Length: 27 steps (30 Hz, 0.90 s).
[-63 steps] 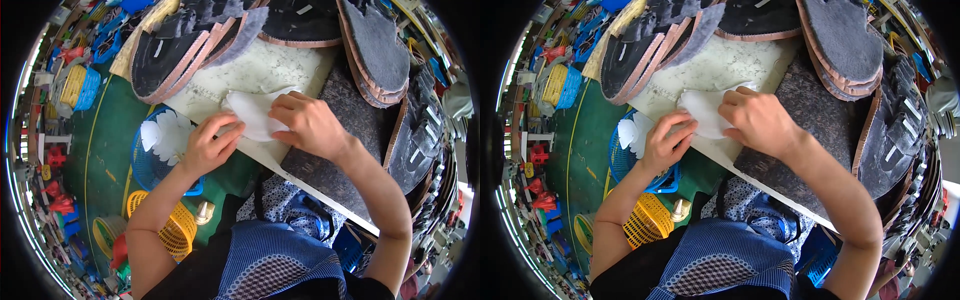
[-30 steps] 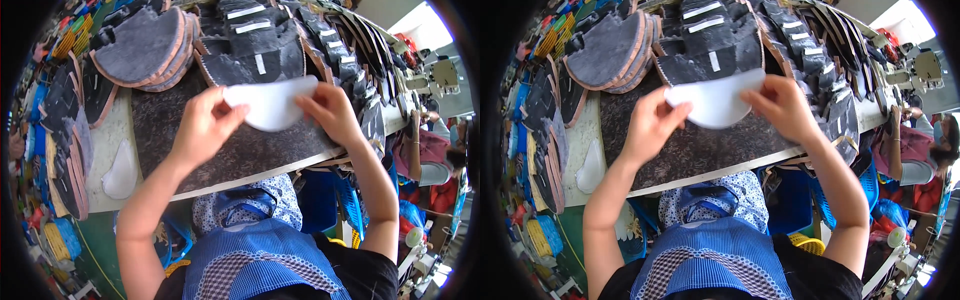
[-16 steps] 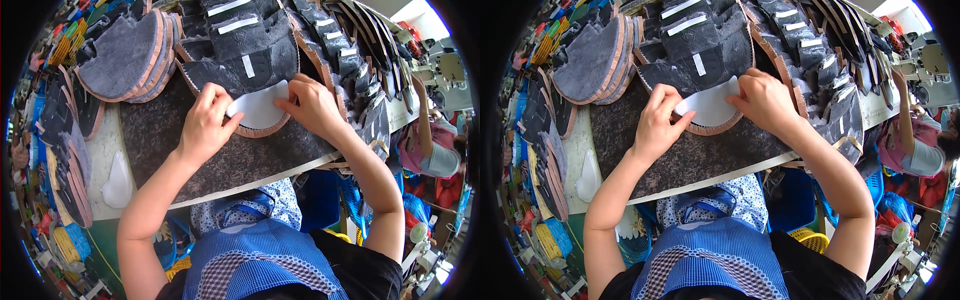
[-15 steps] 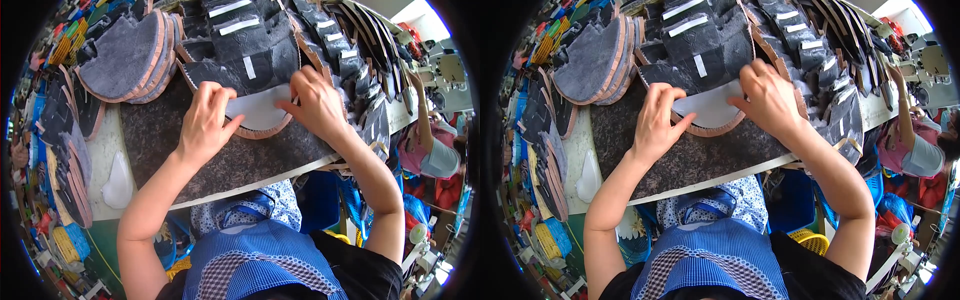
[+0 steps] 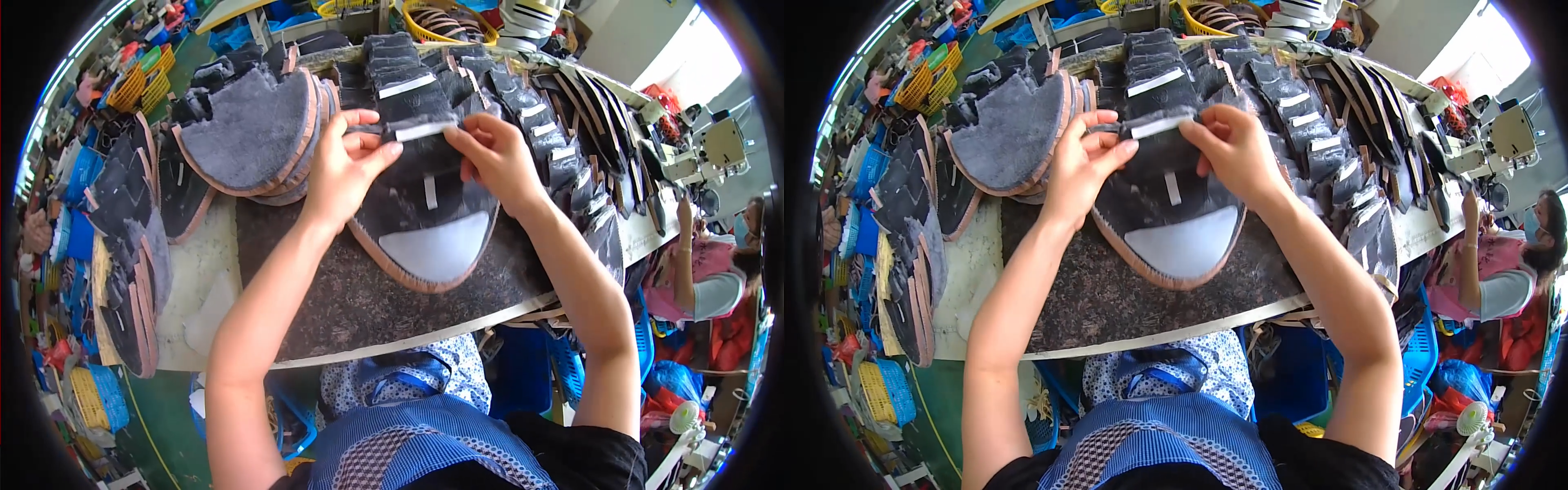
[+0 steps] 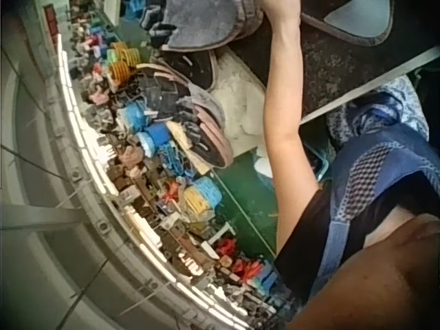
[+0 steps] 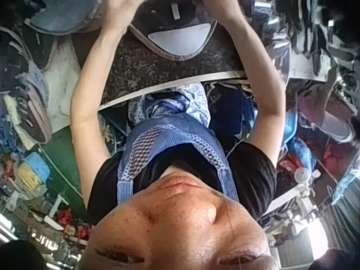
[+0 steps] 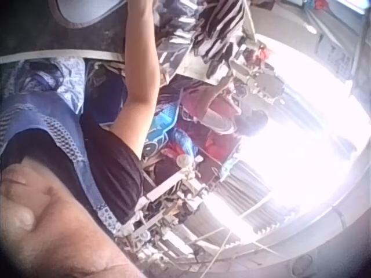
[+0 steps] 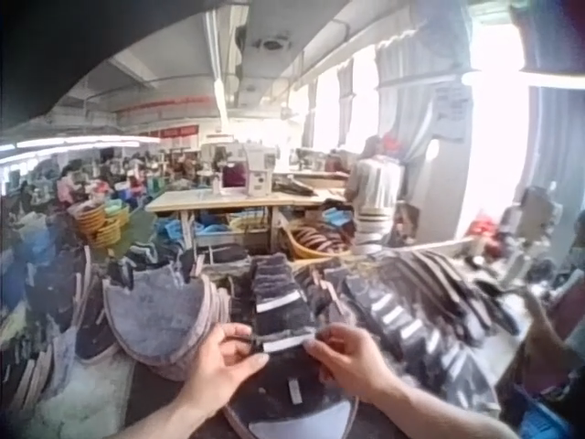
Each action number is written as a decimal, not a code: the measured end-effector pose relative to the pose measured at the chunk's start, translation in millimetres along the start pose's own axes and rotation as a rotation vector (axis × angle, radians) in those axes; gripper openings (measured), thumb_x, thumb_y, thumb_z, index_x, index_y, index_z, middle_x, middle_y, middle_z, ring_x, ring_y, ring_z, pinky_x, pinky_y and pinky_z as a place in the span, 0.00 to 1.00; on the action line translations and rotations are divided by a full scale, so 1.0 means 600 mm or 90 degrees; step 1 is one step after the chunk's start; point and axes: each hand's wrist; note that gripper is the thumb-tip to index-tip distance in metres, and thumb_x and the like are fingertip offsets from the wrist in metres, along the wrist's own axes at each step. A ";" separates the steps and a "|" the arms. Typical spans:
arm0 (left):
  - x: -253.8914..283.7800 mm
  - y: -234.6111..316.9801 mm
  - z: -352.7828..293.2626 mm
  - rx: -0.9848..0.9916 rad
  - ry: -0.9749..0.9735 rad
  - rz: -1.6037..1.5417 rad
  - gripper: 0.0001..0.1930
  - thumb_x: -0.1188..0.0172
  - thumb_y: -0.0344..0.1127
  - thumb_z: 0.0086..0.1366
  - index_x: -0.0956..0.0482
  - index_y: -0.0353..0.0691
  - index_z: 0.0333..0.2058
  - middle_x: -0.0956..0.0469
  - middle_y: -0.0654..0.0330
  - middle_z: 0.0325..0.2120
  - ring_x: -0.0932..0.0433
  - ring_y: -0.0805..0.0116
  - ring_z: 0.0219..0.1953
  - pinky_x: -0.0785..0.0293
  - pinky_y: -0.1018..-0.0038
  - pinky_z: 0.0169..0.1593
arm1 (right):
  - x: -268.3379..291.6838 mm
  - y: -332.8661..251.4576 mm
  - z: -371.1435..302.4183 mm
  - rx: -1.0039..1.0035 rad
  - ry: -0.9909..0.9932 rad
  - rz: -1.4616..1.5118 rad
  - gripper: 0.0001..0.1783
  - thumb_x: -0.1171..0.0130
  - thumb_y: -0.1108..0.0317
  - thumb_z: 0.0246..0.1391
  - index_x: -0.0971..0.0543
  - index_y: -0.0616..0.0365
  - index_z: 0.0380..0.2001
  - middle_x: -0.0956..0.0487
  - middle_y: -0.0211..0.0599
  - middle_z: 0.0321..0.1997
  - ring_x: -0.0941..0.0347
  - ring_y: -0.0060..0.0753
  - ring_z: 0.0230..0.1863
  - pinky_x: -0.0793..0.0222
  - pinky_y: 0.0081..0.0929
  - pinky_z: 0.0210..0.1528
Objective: Applying adhesive reinforcement strips to shoe upper components in a factory setting.
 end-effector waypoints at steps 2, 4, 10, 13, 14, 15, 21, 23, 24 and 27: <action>-0.016 0.024 -0.034 -0.001 0.022 -0.132 0.24 0.30 0.23 0.61 0.31 0.34 0.53 0.17 0.55 0.39 0.18 0.72 0.41 0.22 0.78 0.49 | 0.003 -0.010 -0.033 -0.052 0.006 0.058 0.15 0.34 0.59 0.63 0.21 0.62 0.38 0.22 0.27 0.24 0.29 0.13 0.19 0.41 0.14 0.19; -0.025 0.037 -0.056 -0.003 0.050 -0.185 0.23 0.31 0.21 0.62 0.30 0.34 0.53 0.17 0.55 0.41 0.18 0.72 0.44 0.22 0.77 0.53 | -0.005 -0.017 -0.057 -0.065 0.000 0.108 0.15 0.34 0.60 0.63 0.21 0.63 0.39 0.20 0.29 0.25 0.27 0.14 0.20 0.40 0.14 0.19; -0.016 0.098 -0.144 0.049 0.134 -0.360 0.19 0.37 0.15 0.57 0.27 0.40 0.45 0.20 0.60 0.40 0.20 0.74 0.42 0.24 0.77 0.49 | -0.061 -0.104 -0.145 -0.038 0.035 0.229 0.12 0.38 0.69 0.65 0.19 0.65 0.48 0.20 0.27 0.24 0.35 0.11 0.13 0.46 0.14 0.12; 0.023 0.137 -0.173 0.171 0.139 -0.380 0.17 0.40 0.21 0.60 0.25 0.37 0.48 0.19 0.59 0.40 0.19 0.70 0.42 0.23 0.75 0.50 | -0.100 -0.095 -0.132 -0.025 -0.042 0.194 0.11 0.43 0.70 0.66 0.18 0.59 0.47 0.21 0.25 0.23 0.37 0.11 0.12 0.46 0.15 0.12; 0.056 0.117 -0.166 0.230 0.070 -0.417 0.18 0.41 0.24 0.61 0.24 0.35 0.51 0.18 0.58 0.41 0.19 0.69 0.43 0.22 0.74 0.50 | -0.109 -0.121 -0.112 -0.138 -0.106 0.155 0.12 0.45 0.71 0.64 0.18 0.59 0.47 0.21 0.24 0.23 0.37 0.12 0.12 0.46 0.16 0.12; 0.086 0.094 -0.175 0.263 0.038 -0.420 0.19 0.41 0.23 0.61 0.24 0.36 0.52 0.18 0.58 0.43 0.19 0.70 0.44 0.22 0.74 0.50 | -0.123 -0.099 -0.097 -0.156 -0.164 0.180 0.12 0.45 0.71 0.64 0.18 0.60 0.48 0.20 0.24 0.25 0.37 0.12 0.12 0.46 0.16 0.12; 0.183 -0.006 -0.216 -0.063 0.024 0.244 0.34 0.29 0.29 0.61 0.36 0.32 0.62 0.18 0.49 0.47 0.17 0.60 0.47 0.22 0.68 0.51 | -0.216 0.044 -0.056 0.273 -0.303 -0.326 0.16 0.38 0.67 0.61 0.19 0.59 0.51 0.15 0.37 0.40 0.19 0.38 0.43 0.25 0.33 0.50; 0.201 -0.026 -0.240 -0.091 0.056 0.365 0.35 0.28 0.32 0.60 0.35 0.31 0.62 0.18 0.46 0.46 0.17 0.56 0.47 0.22 0.66 0.51 | -0.242 0.046 -0.054 0.227 -0.328 -0.346 0.17 0.36 0.66 0.60 0.19 0.59 0.51 0.15 0.38 0.41 0.19 0.38 0.43 0.25 0.32 0.50; 0.207 -0.038 -0.247 -0.121 0.087 0.490 0.36 0.26 0.36 0.60 0.35 0.31 0.62 0.18 0.42 0.45 0.16 0.53 0.47 0.21 0.64 0.51 | -0.250 0.051 -0.053 0.185 -0.349 -0.363 0.18 0.34 0.66 0.59 0.18 0.58 0.51 0.16 0.39 0.41 0.19 0.39 0.43 0.25 0.31 0.49; 0.226 -0.051 -0.268 -0.105 0.025 0.615 0.37 0.26 0.41 0.60 0.33 0.30 0.61 0.19 0.40 0.46 0.17 0.46 0.46 0.22 0.61 0.53 | -0.231 0.028 -0.080 0.349 -0.282 -0.206 0.16 0.31 0.67 0.57 0.17 0.59 0.48 0.16 0.39 0.41 0.19 0.37 0.41 0.25 0.32 0.47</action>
Point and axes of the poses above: each hand's wrist, its own z-axis towards the middle knuckle, its own x-axis out of the back of the hand, y = z × x
